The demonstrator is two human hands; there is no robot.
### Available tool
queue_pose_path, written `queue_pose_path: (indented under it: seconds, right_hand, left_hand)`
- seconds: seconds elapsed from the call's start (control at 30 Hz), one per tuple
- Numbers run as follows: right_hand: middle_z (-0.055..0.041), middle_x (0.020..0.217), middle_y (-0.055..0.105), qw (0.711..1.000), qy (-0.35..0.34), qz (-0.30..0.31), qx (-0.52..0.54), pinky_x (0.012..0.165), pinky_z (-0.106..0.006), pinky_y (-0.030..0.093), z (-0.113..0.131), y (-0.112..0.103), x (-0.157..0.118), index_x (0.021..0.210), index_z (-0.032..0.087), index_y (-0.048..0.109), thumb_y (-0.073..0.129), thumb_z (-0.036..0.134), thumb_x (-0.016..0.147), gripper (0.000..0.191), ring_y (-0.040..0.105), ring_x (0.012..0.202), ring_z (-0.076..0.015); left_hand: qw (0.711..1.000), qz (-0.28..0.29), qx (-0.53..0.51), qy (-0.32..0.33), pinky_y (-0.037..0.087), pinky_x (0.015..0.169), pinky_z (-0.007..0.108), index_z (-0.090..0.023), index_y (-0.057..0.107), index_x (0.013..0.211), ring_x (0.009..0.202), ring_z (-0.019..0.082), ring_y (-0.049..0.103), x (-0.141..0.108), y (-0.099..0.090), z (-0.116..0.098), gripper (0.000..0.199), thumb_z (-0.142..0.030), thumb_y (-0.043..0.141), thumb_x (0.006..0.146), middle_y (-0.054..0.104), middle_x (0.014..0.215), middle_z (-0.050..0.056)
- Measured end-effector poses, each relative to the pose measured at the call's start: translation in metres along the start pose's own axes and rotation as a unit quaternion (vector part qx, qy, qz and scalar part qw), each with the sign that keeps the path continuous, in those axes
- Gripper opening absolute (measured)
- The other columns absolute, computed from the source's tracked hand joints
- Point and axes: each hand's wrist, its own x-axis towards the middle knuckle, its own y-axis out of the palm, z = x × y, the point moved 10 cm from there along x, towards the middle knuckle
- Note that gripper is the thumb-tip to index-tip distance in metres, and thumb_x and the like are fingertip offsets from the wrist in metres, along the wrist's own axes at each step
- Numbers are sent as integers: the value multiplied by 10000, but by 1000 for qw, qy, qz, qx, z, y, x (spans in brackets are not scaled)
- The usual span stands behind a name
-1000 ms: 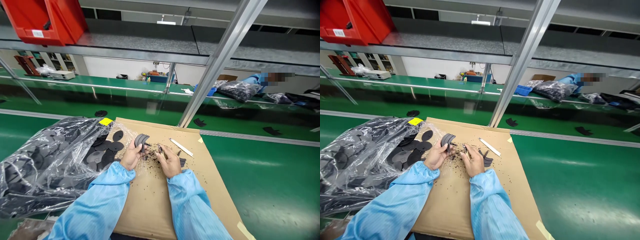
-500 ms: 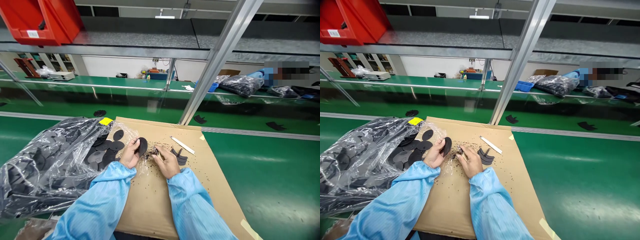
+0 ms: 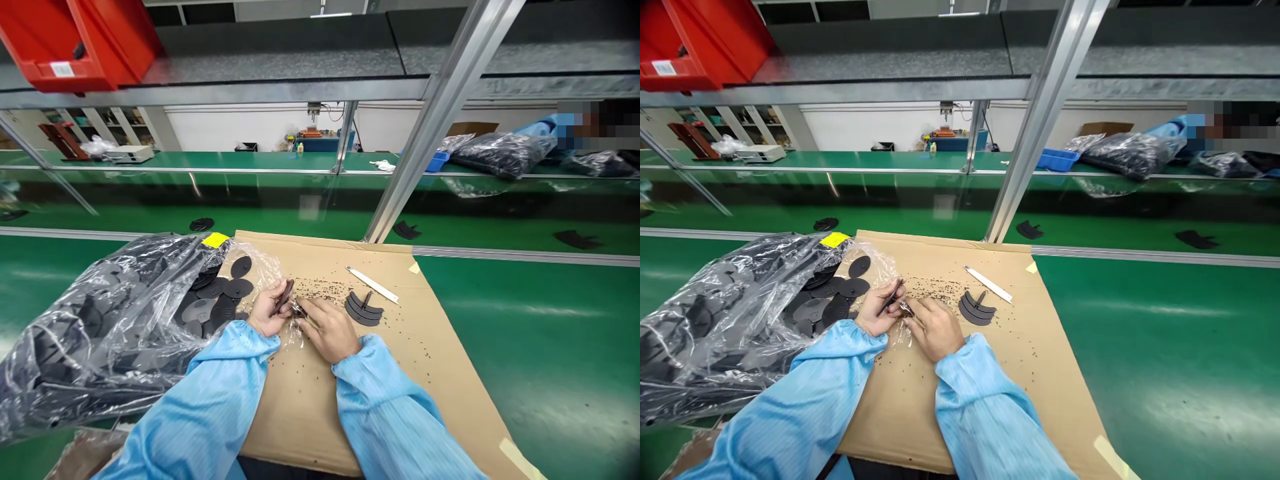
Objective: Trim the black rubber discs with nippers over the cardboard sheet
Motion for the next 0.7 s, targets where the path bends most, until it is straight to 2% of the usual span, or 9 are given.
queue_pose_path:
  seconds: [0.27, 0.4, 0.53, 0.7]
  right_hand:
    - [-95, 1054, 633, 999, 8, 36, -23, 832, -344, 508, -2, 5, 0, 1289, 181, 574, 552, 298, 960, 350, 596, 931, -228]
    - [-88, 1038, 632, 995, 15, 76, -60, 834, -355, 508, -1, 9, 2, 1288, 186, 577, 611, 222, 908, 384, 593, 914, -236]
    - [-63, 960, 632, 991, 27, 104, -85, 769, -315, 506, -1, 11, 2, 1274, 217, 587, 601, 167, 881, 396, 588, 851, -217]
    - [-46, 931, 629, 993, 45, 98, -38, 743, -284, 502, -6, 13, -3, 1260, 214, 591, 602, 185, 888, 374, 600, 835, -201]
  left_hand:
    - [999, -30, 30, 4, 186, 327, 139, -130, 542, 902, 369, 35, 300, -2, 0, 0, 205, -192, 695, 780, 454, 620, -38]
    - [998, -50, 32, 26, 227, 331, 137, -113, 572, 893, 412, 51, 386, 2, -8, -1, 207, -162, 711, 747, 491, 636, -24]
    - [996, -56, 55, 43, 275, 345, 151, -113, 584, 892, 457, 70, 449, 3, -12, -1, 245, -175, 741, 715, 523, 674, -17]
    - [992, -66, 90, 59, 341, 404, 178, -107, 591, 859, 484, 81, 467, -2, -8, -4, 272, -195, 780, 685, 538, 663, -13]
